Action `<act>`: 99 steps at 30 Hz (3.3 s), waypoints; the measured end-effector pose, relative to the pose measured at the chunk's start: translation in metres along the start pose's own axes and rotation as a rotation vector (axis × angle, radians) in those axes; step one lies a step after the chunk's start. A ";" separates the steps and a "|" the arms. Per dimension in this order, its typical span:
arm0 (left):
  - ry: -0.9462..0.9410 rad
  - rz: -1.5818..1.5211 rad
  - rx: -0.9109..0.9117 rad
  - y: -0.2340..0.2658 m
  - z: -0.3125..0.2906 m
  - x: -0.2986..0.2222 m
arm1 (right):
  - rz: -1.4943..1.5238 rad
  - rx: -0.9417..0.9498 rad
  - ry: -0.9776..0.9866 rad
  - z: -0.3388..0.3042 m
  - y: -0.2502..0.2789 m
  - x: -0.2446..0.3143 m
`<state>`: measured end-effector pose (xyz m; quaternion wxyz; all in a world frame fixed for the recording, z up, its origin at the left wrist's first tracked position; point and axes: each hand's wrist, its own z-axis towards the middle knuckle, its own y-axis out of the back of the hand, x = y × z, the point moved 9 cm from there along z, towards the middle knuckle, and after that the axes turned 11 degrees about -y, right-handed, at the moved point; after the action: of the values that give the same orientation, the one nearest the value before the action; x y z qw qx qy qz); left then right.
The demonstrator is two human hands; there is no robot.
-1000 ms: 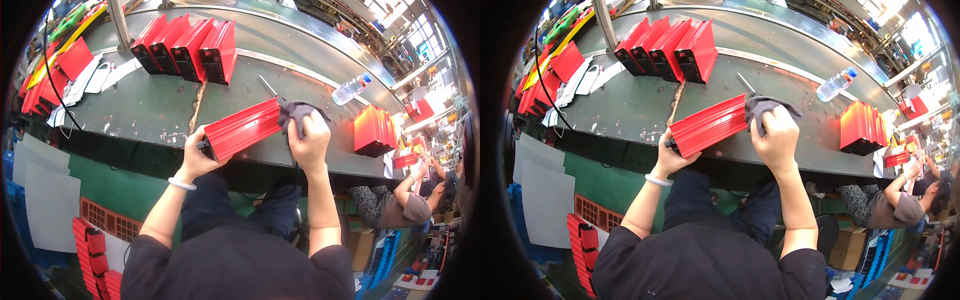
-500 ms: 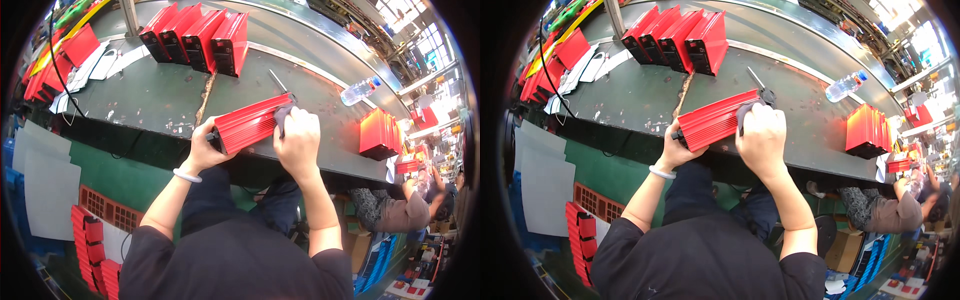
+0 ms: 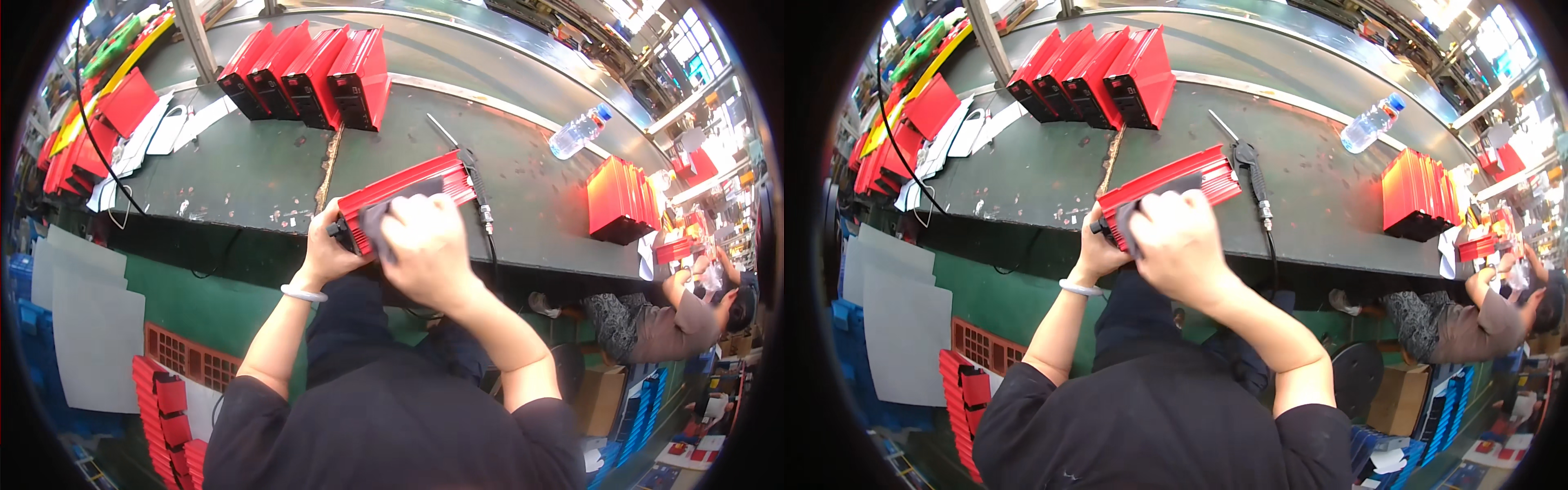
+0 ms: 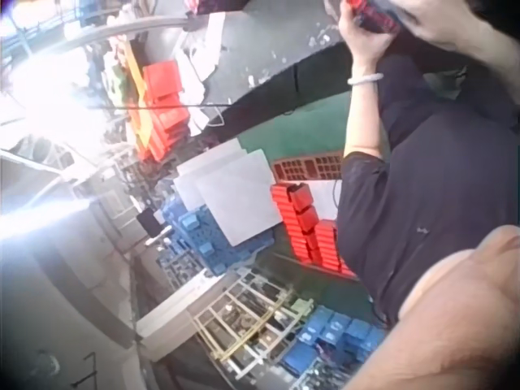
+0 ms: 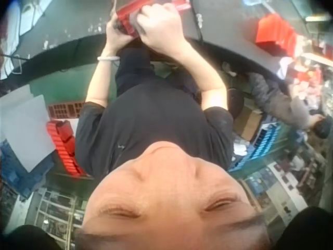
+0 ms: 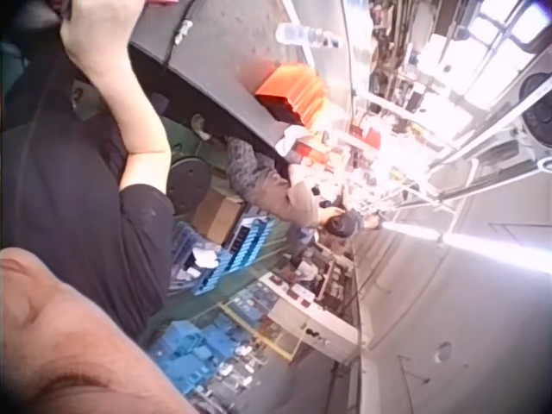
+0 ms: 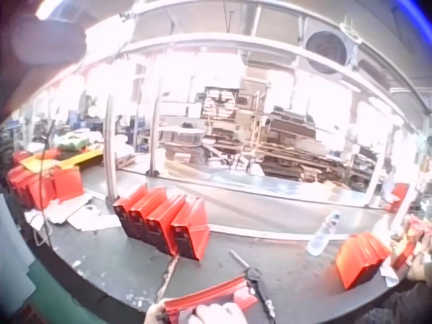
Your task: Cleaning red metal electronics housings using a cloth and an air nozzle at a factory assembly line.
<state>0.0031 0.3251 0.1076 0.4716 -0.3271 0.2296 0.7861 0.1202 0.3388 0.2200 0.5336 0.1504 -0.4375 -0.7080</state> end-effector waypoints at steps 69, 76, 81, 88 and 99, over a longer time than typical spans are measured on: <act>0.704 -1.228 -0.462 -0.026 0.021 -0.002 | 0.095 -0.141 -0.183 -0.018 0.024 -0.053; 0.669 -1.346 -0.440 -0.023 0.030 -0.003 | 0.848 0.499 -0.480 -0.099 -0.069 -0.039; 0.652 -1.365 -0.344 -0.021 0.022 -0.003 | 1.500 0.201 -0.801 -0.068 -0.012 -0.088; 0.647 -1.270 -0.408 -0.038 0.020 -0.019 | 1.147 -0.475 -0.563 -0.020 0.040 -0.126; 0.536 -0.951 -0.414 -0.029 0.002 -0.020 | 1.060 -0.647 -0.655 -0.023 0.025 -0.148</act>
<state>0.0354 0.3280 0.1223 0.6244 -0.6670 0.0103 0.4064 0.2085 0.4586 0.1893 0.6656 -0.4705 -0.3576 -0.4557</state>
